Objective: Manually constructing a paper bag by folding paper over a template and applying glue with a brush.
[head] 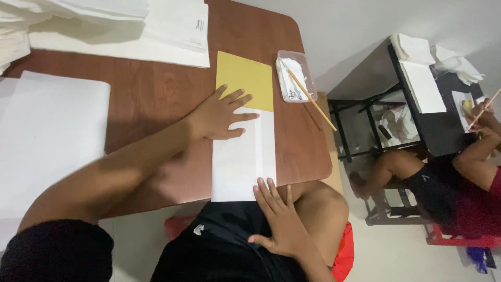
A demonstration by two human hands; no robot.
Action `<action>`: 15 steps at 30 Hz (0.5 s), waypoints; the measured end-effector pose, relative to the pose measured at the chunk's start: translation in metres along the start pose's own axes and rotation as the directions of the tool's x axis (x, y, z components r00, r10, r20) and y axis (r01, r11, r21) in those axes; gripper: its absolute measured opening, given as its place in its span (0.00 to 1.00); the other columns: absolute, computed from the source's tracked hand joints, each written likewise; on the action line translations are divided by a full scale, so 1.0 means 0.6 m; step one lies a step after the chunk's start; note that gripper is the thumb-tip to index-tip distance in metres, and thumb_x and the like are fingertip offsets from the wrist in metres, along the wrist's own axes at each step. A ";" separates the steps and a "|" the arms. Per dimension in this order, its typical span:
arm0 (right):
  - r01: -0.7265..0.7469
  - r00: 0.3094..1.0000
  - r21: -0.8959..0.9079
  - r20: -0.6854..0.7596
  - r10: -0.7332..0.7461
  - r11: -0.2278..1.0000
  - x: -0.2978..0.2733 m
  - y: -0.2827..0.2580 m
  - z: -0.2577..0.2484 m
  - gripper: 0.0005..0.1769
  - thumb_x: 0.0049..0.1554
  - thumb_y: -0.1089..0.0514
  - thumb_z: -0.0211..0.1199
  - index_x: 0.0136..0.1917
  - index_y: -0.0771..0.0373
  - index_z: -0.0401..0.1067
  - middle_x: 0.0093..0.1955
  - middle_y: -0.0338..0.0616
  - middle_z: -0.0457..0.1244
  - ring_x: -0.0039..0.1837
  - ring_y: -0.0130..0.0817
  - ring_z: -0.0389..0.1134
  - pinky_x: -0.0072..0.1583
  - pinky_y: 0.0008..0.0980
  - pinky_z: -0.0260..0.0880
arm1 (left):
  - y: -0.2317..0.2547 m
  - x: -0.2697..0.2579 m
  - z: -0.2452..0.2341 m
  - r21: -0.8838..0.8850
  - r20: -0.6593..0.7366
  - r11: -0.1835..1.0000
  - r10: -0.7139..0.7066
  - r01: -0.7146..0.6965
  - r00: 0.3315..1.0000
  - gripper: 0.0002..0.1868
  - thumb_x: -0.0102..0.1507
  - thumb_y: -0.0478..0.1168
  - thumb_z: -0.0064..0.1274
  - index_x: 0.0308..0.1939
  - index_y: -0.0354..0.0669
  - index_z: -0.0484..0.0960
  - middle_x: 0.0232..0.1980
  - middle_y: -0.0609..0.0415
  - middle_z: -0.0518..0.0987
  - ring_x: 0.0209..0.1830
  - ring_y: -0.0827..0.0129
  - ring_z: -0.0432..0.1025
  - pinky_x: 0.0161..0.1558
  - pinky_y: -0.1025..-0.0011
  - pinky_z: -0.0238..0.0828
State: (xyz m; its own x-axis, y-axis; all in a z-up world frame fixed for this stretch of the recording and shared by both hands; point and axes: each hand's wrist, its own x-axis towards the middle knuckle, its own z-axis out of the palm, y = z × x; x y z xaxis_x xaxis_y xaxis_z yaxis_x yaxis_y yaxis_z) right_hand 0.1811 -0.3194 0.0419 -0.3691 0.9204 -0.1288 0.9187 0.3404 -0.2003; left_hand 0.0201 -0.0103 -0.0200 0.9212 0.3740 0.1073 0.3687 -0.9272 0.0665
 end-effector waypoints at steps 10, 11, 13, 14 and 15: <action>0.077 0.943 0.152 -0.333 -0.022 0.985 -0.015 -0.017 -0.043 0.19 0.59 0.45 0.58 0.55 0.60 0.76 0.56 0.43 0.69 0.60 0.39 0.70 0.69 0.57 0.54 | -0.003 -0.002 0.000 -0.061 0.009 0.998 -0.002 0.003 1.000 0.33 0.69 0.66 0.25 0.78 0.76 0.55 0.84 0.48 0.47 0.84 0.51 0.38 0.75 0.40 0.27; 0.101 0.882 0.138 -0.471 -0.025 0.985 -0.007 -0.017 -0.050 0.12 0.59 0.53 0.57 0.45 0.61 0.78 0.45 0.38 0.72 0.50 0.35 0.73 0.61 0.46 0.70 | -0.002 -0.002 0.001 -0.049 -0.007 0.999 0.008 -0.009 1.000 0.33 0.69 0.67 0.24 0.78 0.74 0.56 0.84 0.47 0.48 0.84 0.50 0.39 0.75 0.39 0.27; 0.113 0.789 0.161 -0.614 0.010 0.980 0.016 -0.032 -0.074 0.16 0.62 0.55 0.54 0.36 0.62 0.73 0.36 0.40 0.67 0.40 0.34 0.69 0.48 0.36 0.67 | -0.001 -0.004 -0.012 -0.050 0.031 0.999 0.000 0.001 1.000 0.33 0.69 0.67 0.23 0.79 0.75 0.54 0.84 0.48 0.46 0.84 0.51 0.37 0.75 0.40 0.26; 0.130 0.677 0.183 -0.735 0.047 0.974 0.026 -0.037 -0.088 0.25 0.65 0.58 0.50 0.26 0.63 0.69 0.26 0.42 0.62 0.30 0.33 0.65 0.36 0.27 0.64 | 0.002 -0.004 -0.017 -0.055 0.070 0.998 -0.011 0.015 0.998 0.34 0.69 0.67 0.23 0.79 0.76 0.52 0.85 0.49 0.44 0.85 0.52 0.35 0.75 0.41 0.25; 0.130 0.682 0.181 -0.730 0.044 0.975 0.027 -0.033 -0.088 0.25 0.65 0.58 0.50 0.26 0.63 0.69 0.26 0.42 0.62 0.30 0.33 0.65 0.36 0.27 0.64 | 0.001 -0.003 -0.010 -0.061 0.067 0.998 -0.014 0.018 0.998 0.34 0.69 0.67 0.23 0.79 0.76 0.52 0.85 0.49 0.44 0.85 0.52 0.35 0.75 0.41 0.25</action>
State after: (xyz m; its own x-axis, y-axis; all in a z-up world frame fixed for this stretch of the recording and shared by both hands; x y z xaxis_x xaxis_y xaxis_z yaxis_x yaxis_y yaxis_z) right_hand 0.1645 -0.3013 0.0953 -0.1087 0.7832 0.6123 0.8221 0.4171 -0.3876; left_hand 0.0177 -0.0117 -0.0140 0.9221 0.3850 0.0396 0.3773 -0.9171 0.1289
